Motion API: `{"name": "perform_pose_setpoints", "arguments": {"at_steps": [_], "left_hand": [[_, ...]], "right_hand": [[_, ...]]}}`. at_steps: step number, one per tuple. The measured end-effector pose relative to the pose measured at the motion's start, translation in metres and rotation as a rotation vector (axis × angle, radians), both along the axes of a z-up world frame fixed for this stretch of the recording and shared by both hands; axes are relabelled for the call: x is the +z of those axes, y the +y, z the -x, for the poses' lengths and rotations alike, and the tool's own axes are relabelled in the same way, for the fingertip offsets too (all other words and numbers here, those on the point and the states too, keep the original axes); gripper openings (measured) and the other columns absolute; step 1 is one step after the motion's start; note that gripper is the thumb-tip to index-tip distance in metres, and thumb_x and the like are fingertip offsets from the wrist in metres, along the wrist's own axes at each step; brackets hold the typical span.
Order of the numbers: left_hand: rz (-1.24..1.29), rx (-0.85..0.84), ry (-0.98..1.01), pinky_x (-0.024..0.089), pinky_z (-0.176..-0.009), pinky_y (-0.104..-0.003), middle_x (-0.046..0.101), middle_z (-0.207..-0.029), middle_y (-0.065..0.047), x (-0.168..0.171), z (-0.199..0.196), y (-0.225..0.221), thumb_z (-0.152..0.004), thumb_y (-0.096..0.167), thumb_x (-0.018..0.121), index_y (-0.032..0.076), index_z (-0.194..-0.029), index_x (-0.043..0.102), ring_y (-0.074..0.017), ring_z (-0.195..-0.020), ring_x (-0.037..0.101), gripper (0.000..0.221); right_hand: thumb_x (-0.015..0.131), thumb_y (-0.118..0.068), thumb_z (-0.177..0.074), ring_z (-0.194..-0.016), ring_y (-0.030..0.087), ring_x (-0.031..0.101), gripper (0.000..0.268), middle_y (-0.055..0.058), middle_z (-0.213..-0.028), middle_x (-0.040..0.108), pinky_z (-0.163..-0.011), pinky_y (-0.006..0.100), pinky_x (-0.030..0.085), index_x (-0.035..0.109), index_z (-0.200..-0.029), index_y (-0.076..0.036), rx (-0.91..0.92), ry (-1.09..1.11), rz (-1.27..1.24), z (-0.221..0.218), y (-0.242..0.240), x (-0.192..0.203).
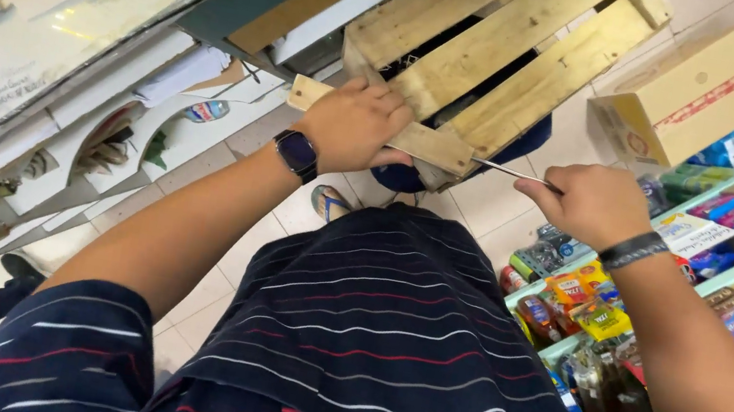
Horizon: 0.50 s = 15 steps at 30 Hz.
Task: Disassembling a wooden crate by prying the slats apart using a screwdriver as a lever.
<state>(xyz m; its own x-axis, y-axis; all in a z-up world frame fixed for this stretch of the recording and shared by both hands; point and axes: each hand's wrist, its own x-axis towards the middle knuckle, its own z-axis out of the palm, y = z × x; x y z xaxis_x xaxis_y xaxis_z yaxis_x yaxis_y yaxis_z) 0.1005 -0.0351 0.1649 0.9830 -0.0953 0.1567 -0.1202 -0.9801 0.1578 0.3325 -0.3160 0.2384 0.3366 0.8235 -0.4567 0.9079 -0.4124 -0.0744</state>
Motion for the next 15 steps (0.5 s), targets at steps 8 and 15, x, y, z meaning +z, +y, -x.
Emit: {"name": "perform_pose_setpoints", "arguments": {"at_steps": [8,15], "left_hand": [[0.060,0.066,0.120,0.043,-0.088,-0.039,0.065,-0.105,-0.009,-0.080,0.018,-0.021,-0.095,0.074,0.044,0.010,-0.120,0.060,-0.0251,-0.103,0.061,0.070],[0.043,0.253,0.284,0.039,-0.095,-0.039,0.061,-0.111,-0.007,-0.117,0.043,-0.062,-0.091,0.077,0.043,0.013,-0.119,0.055,-0.0231,-0.109,0.056,0.070]], "right_hand": [[0.039,-0.068,-0.103,-0.074,0.034,0.074,0.067,0.010,-0.064,0.069,-0.070,0.044,0.056,0.068,-0.075,-0.015,0.162,0.099,0.140,-0.017,0.018,-0.071],[0.036,-0.069,-0.104,-0.073,0.030,0.074,0.068,0.008,-0.065,0.070,-0.070,0.042,0.056,0.067,-0.074,-0.016,0.410,0.162,0.163,-0.037,0.039,-0.111]]}}
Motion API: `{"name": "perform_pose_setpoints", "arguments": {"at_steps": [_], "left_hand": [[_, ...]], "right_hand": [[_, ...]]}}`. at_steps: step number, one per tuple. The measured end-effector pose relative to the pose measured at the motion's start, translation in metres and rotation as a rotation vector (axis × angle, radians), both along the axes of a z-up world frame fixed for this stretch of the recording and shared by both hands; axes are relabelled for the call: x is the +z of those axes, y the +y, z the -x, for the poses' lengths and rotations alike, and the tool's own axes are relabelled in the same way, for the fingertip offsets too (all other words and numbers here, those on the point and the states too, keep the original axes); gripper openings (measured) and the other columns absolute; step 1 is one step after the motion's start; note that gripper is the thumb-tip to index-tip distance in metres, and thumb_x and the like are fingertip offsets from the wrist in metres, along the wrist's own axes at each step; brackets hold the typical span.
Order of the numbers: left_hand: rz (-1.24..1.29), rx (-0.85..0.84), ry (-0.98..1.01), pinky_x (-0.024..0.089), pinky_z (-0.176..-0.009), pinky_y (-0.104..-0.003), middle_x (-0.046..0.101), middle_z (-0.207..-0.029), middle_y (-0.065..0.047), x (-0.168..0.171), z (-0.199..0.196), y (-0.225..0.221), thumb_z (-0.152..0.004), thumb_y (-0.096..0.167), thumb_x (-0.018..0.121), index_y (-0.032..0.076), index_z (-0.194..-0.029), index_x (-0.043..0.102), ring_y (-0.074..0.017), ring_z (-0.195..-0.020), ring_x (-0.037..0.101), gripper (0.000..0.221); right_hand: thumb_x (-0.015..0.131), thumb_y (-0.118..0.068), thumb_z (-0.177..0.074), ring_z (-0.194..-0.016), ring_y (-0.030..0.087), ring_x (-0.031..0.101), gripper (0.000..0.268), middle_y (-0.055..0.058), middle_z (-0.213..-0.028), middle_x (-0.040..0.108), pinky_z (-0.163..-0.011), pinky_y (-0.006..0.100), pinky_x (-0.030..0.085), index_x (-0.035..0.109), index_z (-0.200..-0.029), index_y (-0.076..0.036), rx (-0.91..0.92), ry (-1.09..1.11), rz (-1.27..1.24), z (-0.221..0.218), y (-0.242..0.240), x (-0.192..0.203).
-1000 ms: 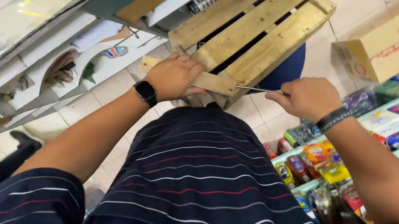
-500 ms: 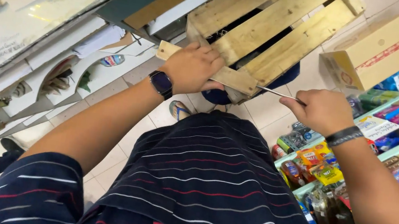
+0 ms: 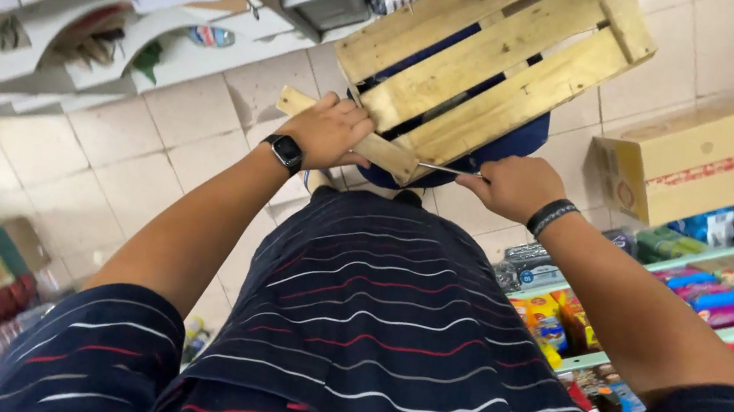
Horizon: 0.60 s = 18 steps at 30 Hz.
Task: Disassembling a wooden crate by prying the slats apart using a screwdriver as a lever.
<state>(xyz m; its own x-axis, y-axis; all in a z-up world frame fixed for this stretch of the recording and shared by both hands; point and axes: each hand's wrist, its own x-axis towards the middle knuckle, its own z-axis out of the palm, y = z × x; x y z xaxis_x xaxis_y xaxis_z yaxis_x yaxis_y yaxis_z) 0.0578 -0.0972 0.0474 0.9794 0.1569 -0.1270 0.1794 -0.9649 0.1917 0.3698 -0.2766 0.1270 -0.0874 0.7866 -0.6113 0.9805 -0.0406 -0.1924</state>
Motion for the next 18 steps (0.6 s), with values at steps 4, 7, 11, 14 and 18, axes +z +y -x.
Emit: {"name": "perform_pose_setpoints", "arguments": {"at_steps": [4,7,11,14,18], "left_hand": [[0.039,0.127,0.090,0.038,-0.097,-0.039,0.059,-0.112,-0.007,0.014,0.001,-0.016,-0.094,0.079,0.036,0.013,-0.117,0.053,-0.0236,-0.109,0.055,0.072],[0.051,0.192,0.159,0.039,-0.096,-0.039,0.058,-0.110,-0.005,0.015,0.001,-0.025,-0.094,0.083,0.031,0.014,-0.115,0.052,-0.0233,-0.108,0.056,0.075],[0.112,0.262,0.241,0.040,-0.101,-0.042,0.059,-0.110,-0.007,0.017,0.003,-0.037,-0.095,0.082,0.026,0.013,-0.119,0.051,-0.0263,-0.112,0.058,0.077],[0.141,0.278,0.267,0.042,-0.102,-0.044,0.060,-0.112,-0.008,0.020,0.004,-0.040,-0.096,0.081,0.027,0.013,-0.124,0.051,-0.0289,-0.113,0.061,0.077],[0.170,0.293,0.293,0.045,-0.102,-0.045,0.063,-0.114,-0.009,0.017,0.008,-0.035,-0.097,0.082,0.022,0.014,-0.131,0.050,-0.0306,-0.115,0.063,0.080]], "right_hand": [[0.036,-0.067,-0.105,-0.071,0.030,0.074,0.067,0.007,-0.061,0.069,-0.068,0.041,0.056,0.066,-0.072,-0.017,0.012,0.050,0.046,-0.008,0.007,0.004],[0.033,-0.067,-0.106,-0.068,0.028,0.073,0.070,0.005,-0.059,0.069,-0.066,0.040,0.056,0.066,-0.069,-0.017,0.002,0.078,0.106,-0.006,0.015,0.021],[0.029,-0.063,-0.107,-0.071,0.029,0.074,0.073,0.010,-0.062,0.071,-0.067,0.040,0.057,0.070,-0.074,-0.013,0.006,0.049,0.257,0.003,0.032,0.059],[0.030,-0.064,-0.106,-0.070,0.029,0.075,0.073,0.011,-0.062,0.070,-0.065,0.040,0.057,0.071,-0.076,-0.012,0.031,-0.001,0.277,0.006,0.034,0.058],[0.029,-0.064,-0.107,-0.066,0.027,0.074,0.073,0.010,-0.059,0.069,-0.062,0.039,0.057,0.071,-0.078,-0.012,0.048,-0.068,0.267,0.012,0.042,0.060]]}}
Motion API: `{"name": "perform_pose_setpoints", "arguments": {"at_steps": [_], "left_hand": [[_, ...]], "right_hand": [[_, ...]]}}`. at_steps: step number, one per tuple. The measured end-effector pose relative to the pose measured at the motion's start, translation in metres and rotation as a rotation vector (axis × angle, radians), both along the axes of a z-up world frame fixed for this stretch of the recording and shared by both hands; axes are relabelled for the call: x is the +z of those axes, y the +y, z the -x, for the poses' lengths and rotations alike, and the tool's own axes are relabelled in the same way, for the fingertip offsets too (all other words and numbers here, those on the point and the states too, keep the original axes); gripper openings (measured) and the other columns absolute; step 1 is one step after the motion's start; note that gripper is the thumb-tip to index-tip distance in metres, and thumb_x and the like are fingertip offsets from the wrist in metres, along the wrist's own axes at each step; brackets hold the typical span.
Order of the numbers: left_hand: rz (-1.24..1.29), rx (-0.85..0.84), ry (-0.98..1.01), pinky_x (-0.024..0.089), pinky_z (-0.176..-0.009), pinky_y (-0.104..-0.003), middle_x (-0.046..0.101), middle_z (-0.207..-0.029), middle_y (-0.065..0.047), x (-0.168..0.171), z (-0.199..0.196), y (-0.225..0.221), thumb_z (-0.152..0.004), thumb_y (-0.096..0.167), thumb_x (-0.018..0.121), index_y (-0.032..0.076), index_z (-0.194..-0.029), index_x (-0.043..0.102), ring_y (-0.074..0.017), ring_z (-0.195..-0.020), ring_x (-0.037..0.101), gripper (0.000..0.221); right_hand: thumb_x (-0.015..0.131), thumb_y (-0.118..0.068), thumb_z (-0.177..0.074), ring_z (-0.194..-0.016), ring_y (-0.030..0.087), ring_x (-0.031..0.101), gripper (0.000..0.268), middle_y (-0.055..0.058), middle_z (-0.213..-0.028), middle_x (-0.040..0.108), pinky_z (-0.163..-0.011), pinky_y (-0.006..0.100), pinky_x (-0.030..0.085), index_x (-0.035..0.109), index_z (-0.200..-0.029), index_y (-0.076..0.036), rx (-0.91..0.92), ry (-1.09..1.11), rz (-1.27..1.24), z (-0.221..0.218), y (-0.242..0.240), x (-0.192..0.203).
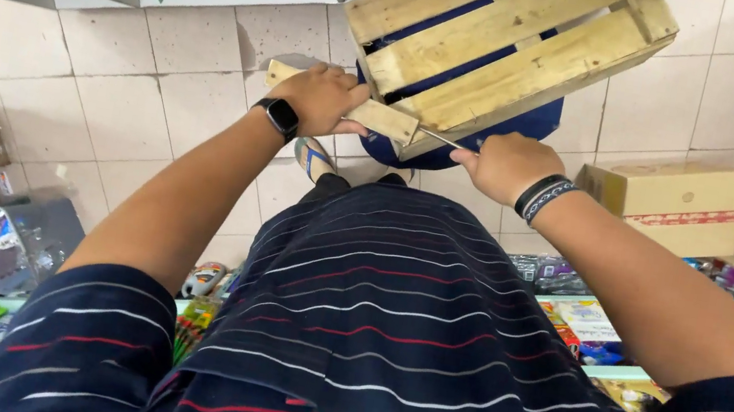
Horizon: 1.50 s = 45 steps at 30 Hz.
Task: Disassembling a wooden crate by prying the slats apart using a screwdriver as a lever.
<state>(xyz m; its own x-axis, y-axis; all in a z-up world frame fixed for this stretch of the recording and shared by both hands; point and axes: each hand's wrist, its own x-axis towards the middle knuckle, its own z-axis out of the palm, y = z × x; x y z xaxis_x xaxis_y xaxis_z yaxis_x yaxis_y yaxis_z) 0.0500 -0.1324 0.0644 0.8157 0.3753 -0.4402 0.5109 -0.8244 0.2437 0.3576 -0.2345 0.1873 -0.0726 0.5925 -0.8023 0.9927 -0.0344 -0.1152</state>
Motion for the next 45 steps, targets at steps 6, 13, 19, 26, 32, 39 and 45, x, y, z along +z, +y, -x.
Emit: {"name": "perform_pose_setpoints", "arguments": {"at_steps": [6,13,19,26,32,39,45], "left_hand": [[0.007,0.005,0.025,0.046,-0.103,-0.046,0.065,-0.113,-0.010,0.008,-0.001,0.000,-0.098,0.080,0.026,0.016,-0.127,0.050,-0.0302,-0.115,0.064,0.074],[0.050,0.032,0.012,0.049,-0.100,-0.048,0.067,-0.111,-0.012,0.025,0.003,0.005,-0.100,0.077,0.028,0.014,-0.128,0.050,-0.0323,-0.112,0.066,0.072],[0.067,0.032,0.025,0.053,-0.097,-0.047,0.068,-0.106,-0.011,0.047,0.006,0.008,-0.101,0.075,0.030,0.015,-0.125,0.050,-0.0320,-0.106,0.069,0.068],[0.225,0.143,0.001,0.056,-0.091,-0.050,0.071,-0.096,-0.017,0.050,0.006,0.000,-0.099,0.077,0.026,0.012,-0.118,0.053,-0.0373,-0.098,0.072,0.073],[0.295,0.179,-0.012,0.057,-0.086,-0.050,0.073,-0.089,-0.020,0.049,0.003,0.005,-0.099,0.074,0.029,0.011,-0.114,0.056,-0.0400,-0.093,0.073,0.070],[0.312,0.177,0.015,0.058,-0.084,-0.049,0.074,-0.088,-0.019,0.046,0.000,0.008,-0.098,0.072,0.030,0.013,-0.111,0.060,-0.0385,-0.093,0.074,0.068],[0.307,0.188,0.021,0.057,-0.085,-0.049,0.074,-0.090,-0.019,0.053,0.000,0.009,-0.097,0.076,0.032,0.013,-0.112,0.060,-0.0387,-0.094,0.073,0.070]], "right_hand": [[0.029,-0.057,-0.109,-0.061,0.026,0.072,0.070,0.010,-0.058,0.066,-0.059,0.036,0.055,0.069,-0.077,-0.009,0.040,-0.032,0.053,0.011,0.012,0.029],[0.025,-0.058,-0.110,-0.055,0.023,0.070,0.073,0.009,-0.054,0.065,-0.055,0.033,0.054,0.066,-0.073,-0.011,0.065,-0.054,0.046,0.017,0.025,0.031],[0.029,-0.058,-0.110,-0.056,0.025,0.071,0.070,0.009,-0.056,0.066,-0.058,0.035,0.054,0.068,-0.074,-0.012,0.072,-0.066,-0.016,0.019,0.015,0.030],[0.023,-0.051,-0.114,-0.084,0.037,0.076,0.064,0.020,-0.081,0.073,-0.076,0.046,0.059,0.066,-0.099,-0.006,0.165,-0.015,-0.286,-0.009,-0.036,0.011],[0.032,-0.051,-0.112,-0.077,0.030,0.076,0.055,0.011,-0.074,0.072,-0.071,0.040,0.060,0.065,-0.092,-0.012,0.286,-0.027,-0.441,-0.013,-0.056,-0.004],[0.034,-0.054,-0.111,-0.076,0.029,0.076,0.054,0.009,-0.071,0.071,-0.069,0.040,0.060,0.064,-0.090,-0.015,0.224,-0.091,-0.483,-0.032,-0.070,-0.022],[0.031,-0.055,-0.113,-0.075,0.031,0.076,0.057,0.010,-0.071,0.071,-0.069,0.040,0.059,0.064,-0.091,-0.014,0.139,-0.043,-0.439,-0.013,-0.060,-0.016]]}}
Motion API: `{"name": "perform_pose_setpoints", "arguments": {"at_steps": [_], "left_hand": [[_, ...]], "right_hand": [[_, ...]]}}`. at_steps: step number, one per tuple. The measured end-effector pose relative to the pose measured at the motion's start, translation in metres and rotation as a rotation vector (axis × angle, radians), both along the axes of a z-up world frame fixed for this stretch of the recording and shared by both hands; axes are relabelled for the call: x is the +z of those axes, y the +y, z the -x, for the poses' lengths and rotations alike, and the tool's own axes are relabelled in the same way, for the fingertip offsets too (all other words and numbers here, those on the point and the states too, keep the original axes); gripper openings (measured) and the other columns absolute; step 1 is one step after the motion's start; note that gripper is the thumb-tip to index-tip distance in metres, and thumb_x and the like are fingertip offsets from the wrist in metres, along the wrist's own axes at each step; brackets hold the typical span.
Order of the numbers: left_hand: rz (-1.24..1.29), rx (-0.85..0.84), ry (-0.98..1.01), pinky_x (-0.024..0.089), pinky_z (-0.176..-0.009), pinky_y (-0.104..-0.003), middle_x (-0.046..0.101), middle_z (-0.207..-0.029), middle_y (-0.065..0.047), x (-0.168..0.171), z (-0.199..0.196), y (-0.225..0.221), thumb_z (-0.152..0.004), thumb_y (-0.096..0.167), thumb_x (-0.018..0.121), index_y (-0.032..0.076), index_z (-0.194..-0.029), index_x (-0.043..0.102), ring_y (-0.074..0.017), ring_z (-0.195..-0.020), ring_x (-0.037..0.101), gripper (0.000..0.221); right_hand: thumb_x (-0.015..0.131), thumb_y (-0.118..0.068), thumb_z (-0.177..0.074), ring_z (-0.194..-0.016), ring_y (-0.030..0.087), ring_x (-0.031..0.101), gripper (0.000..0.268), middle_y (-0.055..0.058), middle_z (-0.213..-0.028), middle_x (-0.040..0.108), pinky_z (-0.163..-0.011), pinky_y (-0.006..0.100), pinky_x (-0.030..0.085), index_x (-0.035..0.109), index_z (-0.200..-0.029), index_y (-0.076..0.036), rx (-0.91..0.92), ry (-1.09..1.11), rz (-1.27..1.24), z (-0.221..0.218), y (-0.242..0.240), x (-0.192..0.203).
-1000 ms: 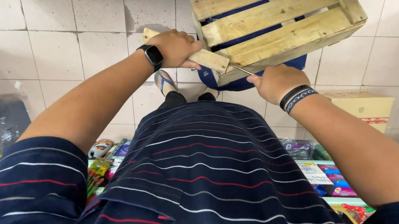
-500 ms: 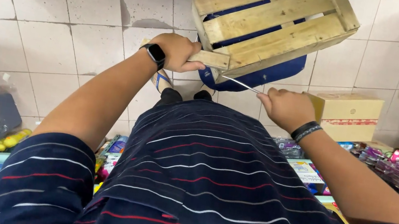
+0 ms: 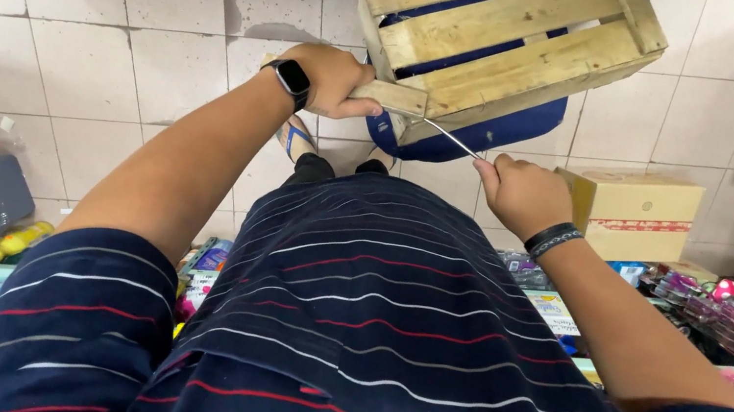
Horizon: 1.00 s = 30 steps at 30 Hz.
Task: Disassembling a wooden crate by prying the slats apart using a screwdriver as a lever.
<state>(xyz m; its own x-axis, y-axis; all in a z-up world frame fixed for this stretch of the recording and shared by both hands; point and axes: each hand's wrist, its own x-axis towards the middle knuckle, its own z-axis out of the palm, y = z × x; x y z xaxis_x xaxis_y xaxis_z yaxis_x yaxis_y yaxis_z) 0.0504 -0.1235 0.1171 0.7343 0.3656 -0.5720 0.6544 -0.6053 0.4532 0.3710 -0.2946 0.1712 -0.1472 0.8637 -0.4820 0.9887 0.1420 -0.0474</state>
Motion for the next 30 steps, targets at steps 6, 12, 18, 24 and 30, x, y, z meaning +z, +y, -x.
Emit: {"name": "perform_pose_setpoints", "arguments": {"at_steps": [6,12,18,24,30], "left_hand": [[0.003,0.012,0.013,0.057,-0.087,-0.049,0.075,-0.089,-0.019,0.004,0.000,-0.003,-0.098,0.073,0.032,0.013,-0.111,0.060,-0.0384,-0.094,0.074,0.067],[-0.014,0.006,0.022,0.058,-0.087,-0.047,0.075,-0.088,-0.016,-0.009,0.004,-0.006,-0.097,0.075,0.034,0.015,-0.109,0.060,-0.0359,-0.093,0.074,0.067],[-0.001,0.047,0.004,0.057,-0.089,-0.048,0.075,-0.093,-0.020,-0.004,0.007,-0.012,-0.097,0.075,0.035,0.013,-0.111,0.060,-0.0380,-0.097,0.074,0.069],[0.022,0.099,-0.024,0.056,-0.089,-0.048,0.075,-0.094,-0.021,-0.011,0.011,-0.011,-0.096,0.078,0.040,0.011,-0.111,0.062,-0.0383,-0.098,0.073,0.072],[0.050,0.135,-0.088,0.056,-0.088,-0.047,0.075,-0.089,-0.017,-0.026,0.015,-0.006,-0.096,0.078,0.044,0.012,-0.106,0.065,-0.0351,-0.094,0.074,0.069]], "right_hand": [[0.031,-0.052,-0.113,-0.081,0.036,0.076,0.059,0.017,-0.075,0.073,-0.072,0.044,0.060,0.067,-0.093,-0.010,0.003,0.019,0.120,0.002,0.010,0.008],[0.024,-0.053,-0.111,-0.075,0.032,0.076,0.067,0.014,-0.070,0.073,-0.069,0.043,0.059,0.071,-0.087,-0.011,-0.014,-0.081,0.343,0.027,0.044,0.045],[0.026,-0.048,-0.109,-0.071,0.030,0.076,0.066,0.013,-0.065,0.072,-0.069,0.042,0.059,0.074,-0.086,-0.008,0.032,-0.185,0.463,0.051,0.074,0.073],[0.035,-0.046,-0.108,-0.074,0.030,0.076,0.059,0.011,-0.068,0.073,-0.072,0.045,0.058,0.076,-0.086,-0.010,0.145,-0.284,0.455,0.069,0.099,0.077],[0.040,-0.028,-0.106,-0.084,0.028,0.076,0.045,0.010,-0.080,0.076,-0.080,0.044,0.054,0.078,-0.098,-0.006,0.266,-0.403,0.474,0.090,0.125,0.083]]}}
